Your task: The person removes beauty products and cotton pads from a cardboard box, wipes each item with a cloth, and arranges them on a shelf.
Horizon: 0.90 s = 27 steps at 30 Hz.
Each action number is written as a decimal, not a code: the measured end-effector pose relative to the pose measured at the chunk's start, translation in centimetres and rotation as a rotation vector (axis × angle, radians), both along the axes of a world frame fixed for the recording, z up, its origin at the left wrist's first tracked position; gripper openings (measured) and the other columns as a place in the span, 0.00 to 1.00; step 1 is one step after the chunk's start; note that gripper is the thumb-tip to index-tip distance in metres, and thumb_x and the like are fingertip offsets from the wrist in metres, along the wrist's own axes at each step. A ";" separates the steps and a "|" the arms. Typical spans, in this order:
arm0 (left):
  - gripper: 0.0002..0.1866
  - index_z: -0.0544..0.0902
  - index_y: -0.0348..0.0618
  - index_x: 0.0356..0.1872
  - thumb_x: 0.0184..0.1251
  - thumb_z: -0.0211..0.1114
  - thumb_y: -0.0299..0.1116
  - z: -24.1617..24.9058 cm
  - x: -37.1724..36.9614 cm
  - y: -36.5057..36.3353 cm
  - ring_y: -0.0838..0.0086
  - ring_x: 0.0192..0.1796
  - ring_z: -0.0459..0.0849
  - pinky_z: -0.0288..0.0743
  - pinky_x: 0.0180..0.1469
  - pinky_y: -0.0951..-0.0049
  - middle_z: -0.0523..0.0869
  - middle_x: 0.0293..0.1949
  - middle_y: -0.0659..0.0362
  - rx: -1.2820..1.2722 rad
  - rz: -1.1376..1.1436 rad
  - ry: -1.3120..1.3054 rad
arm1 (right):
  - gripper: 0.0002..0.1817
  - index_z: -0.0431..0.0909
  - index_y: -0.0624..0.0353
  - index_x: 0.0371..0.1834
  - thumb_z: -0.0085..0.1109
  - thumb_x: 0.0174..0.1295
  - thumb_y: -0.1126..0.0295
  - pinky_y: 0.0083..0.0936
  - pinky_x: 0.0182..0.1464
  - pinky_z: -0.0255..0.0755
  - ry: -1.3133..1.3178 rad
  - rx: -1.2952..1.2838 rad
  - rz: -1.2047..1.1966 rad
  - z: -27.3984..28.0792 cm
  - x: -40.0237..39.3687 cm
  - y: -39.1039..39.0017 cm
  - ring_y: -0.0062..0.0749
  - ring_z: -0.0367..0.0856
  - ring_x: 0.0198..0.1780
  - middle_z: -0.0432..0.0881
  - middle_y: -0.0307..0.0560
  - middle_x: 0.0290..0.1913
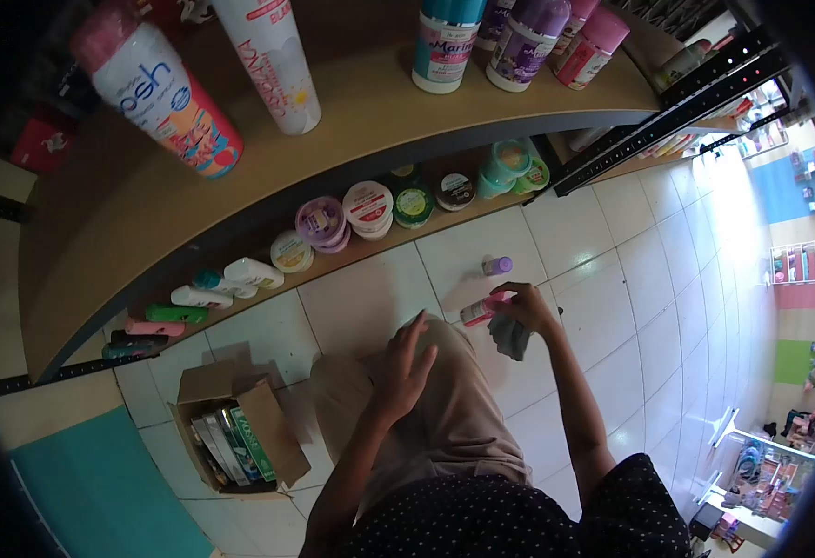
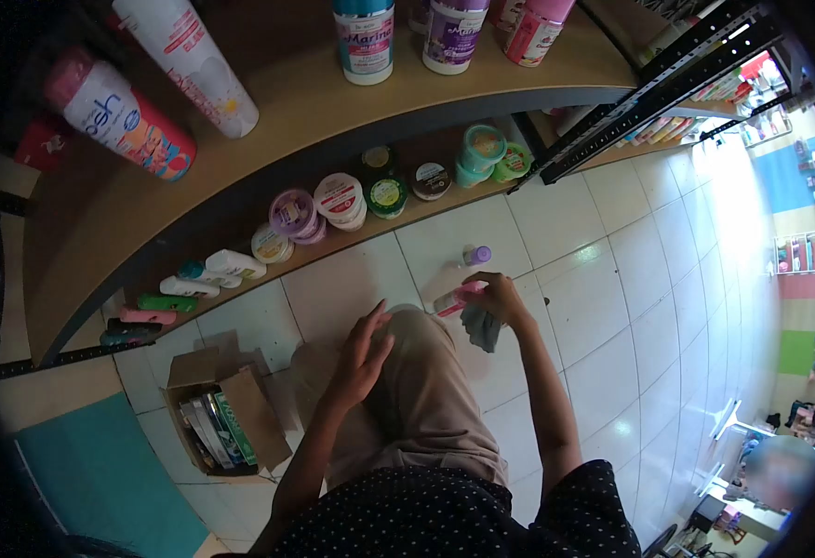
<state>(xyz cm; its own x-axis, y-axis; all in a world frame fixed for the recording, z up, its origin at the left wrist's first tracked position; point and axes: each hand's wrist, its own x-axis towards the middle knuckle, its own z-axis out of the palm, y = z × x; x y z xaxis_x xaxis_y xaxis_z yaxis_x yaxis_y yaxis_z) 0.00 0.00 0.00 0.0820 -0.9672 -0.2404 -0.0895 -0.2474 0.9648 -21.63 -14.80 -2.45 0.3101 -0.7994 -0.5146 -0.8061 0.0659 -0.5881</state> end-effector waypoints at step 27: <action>0.23 0.70 0.41 0.43 0.66 0.35 0.50 8.5 -0.5 -4.4 0.81 0.32 0.73 0.69 0.34 0.78 0.74 0.32 0.60 0.015 0.309 0.499 | 0.23 0.69 0.64 0.48 0.56 0.45 0.78 0.18 0.40 0.65 -0.855 -0.602 -0.266 13.8 10.1 6.0 0.28 0.72 0.37 0.76 0.46 0.31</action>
